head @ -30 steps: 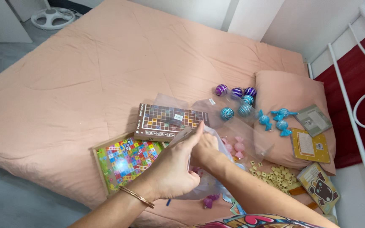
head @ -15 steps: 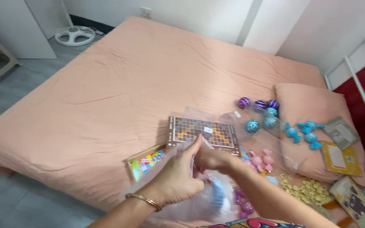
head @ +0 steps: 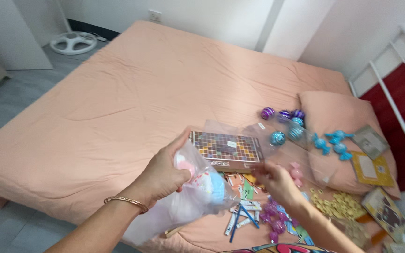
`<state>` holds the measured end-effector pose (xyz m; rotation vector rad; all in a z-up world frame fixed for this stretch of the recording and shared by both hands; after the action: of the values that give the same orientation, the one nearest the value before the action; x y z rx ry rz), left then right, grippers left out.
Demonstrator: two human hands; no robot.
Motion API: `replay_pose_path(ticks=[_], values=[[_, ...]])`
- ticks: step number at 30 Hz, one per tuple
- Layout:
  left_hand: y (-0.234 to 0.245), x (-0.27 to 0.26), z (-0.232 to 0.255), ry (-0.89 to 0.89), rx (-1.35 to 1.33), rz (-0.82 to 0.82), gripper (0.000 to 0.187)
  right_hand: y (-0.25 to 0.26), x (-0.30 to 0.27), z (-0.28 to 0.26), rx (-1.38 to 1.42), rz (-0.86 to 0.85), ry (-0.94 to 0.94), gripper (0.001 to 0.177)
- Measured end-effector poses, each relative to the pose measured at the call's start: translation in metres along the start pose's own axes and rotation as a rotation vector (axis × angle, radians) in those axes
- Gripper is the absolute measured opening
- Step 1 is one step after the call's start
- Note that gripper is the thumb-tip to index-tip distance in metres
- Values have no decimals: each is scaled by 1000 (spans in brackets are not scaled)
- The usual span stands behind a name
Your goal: The person picks up various items from a bed, puts them into a plastic bag, carries the bag to another room, and then returns to sort items remaining on the bed including board games and decorative ornaments.
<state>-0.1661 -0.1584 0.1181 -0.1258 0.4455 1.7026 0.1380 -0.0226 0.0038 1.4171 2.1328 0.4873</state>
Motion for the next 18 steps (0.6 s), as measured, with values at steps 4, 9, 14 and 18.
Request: replay_pose_path(ticks=[4, 9, 14, 18], values=[[-32, 21, -24, 172, 89, -67, 77, 15, -17, 106, -128, 21, -128, 38], [-82, 29, -29, 342, 75, -112, 90, 57, -33, 193, -349, -6, -181, 43], [-134, 35, -17, 335, 145, -97, 98, 104, -30, 256, -422, -75, -276, 47], [-169, 58, -20, 74, 404, -62, 105, 127, -1, 312, -207, -119, -468, 56]])
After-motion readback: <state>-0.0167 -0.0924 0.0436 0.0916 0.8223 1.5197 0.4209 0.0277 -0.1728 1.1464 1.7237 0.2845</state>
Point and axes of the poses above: each hand's wrist, its own x-axis towards the middle knuckle, its own y-axis out of the back of the hand, z = x × y, the point moved 2 cm from there along x, towards the middle knuckle, and after that the axes turned 2 degrees about z, right-handed, at the moved point
